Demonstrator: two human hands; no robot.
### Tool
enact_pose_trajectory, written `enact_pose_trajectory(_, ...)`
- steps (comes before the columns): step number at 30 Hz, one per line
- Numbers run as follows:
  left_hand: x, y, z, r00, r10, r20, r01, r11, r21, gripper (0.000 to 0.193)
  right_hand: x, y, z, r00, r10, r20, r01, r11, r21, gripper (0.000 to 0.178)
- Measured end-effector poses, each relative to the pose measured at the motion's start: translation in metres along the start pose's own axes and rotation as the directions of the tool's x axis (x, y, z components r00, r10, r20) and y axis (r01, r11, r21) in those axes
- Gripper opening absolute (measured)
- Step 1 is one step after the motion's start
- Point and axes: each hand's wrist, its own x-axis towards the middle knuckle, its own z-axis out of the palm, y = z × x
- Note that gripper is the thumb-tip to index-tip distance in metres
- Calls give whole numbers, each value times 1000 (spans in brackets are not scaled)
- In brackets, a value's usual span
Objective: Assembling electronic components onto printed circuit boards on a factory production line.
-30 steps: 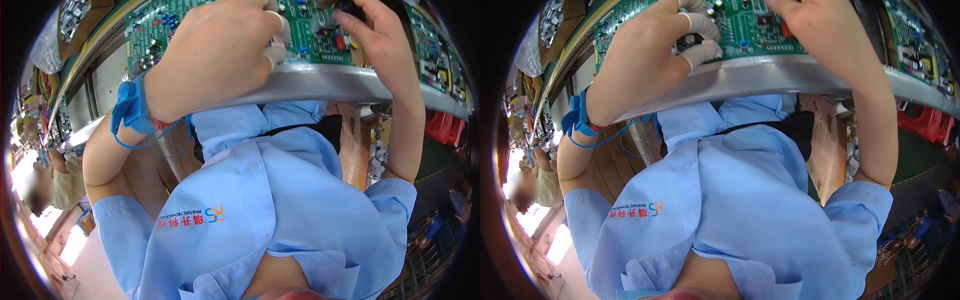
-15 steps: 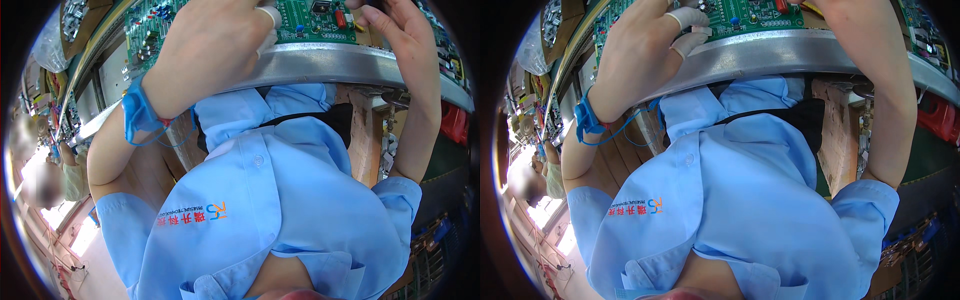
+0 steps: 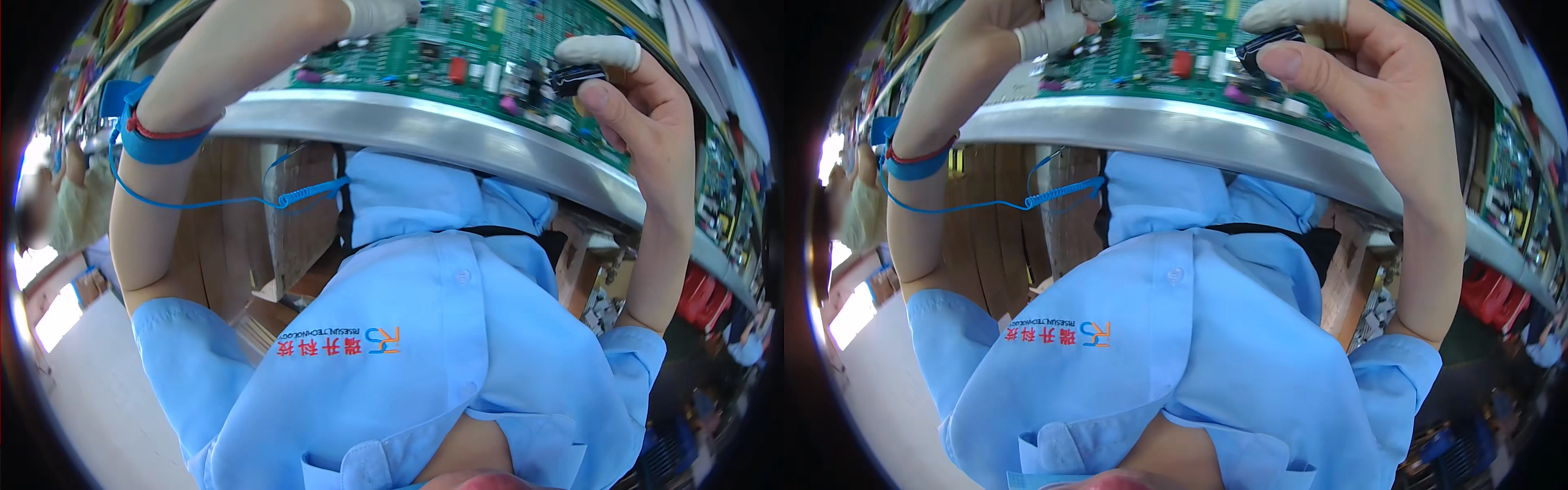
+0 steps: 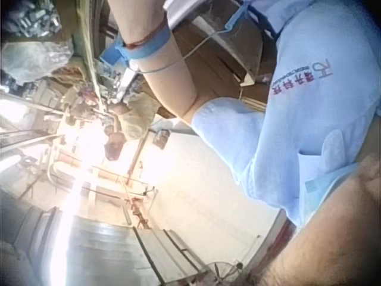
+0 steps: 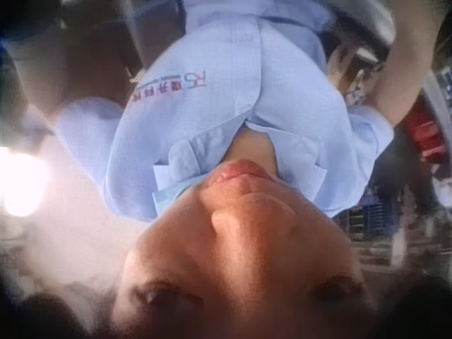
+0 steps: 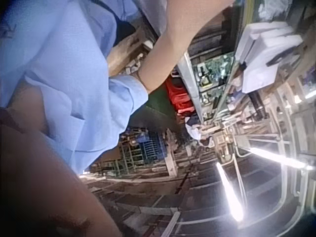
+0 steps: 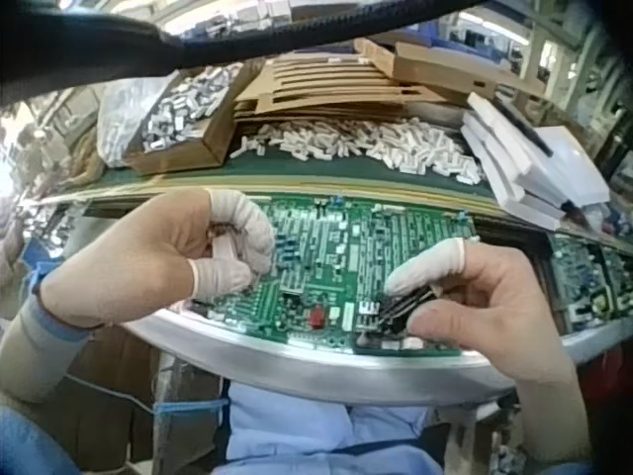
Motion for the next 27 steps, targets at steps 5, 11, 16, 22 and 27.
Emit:
enact_pose_trajectory(5, -17, 84, 26, 488, -502, -714, 826, 531, 191, 34, 48, -19, 59, 994, -73, 78, 87, 980, -181, 25)
enact_pose_trajectory(11, -74, 103, 15, 436, -555, -709, 468, 812, -348, 33, 95, -18, 114, 883, -374, 284, 464, 601, -651, 21)
enact_pose_trajectory(16, -95, 99, 11, 334, -401, -853, 751, 660, -16, 32, 106, -7, 128, 806, -466, 366, 545, 339, -767, 18)
enact_pose_trajectory(22, -101, 94, 12, 390, -300, -870, 738, 667, 101, 31, 106, -20, 136, 803, -411, 431, 548, 224, -806, 16)
enact_pose_trajectory(27, -103, 95, 13, 356, -352, -865, 762, 645, 52, 30, 106, -25, 142, 800, -408, 441, 535, 150, -831, 17)
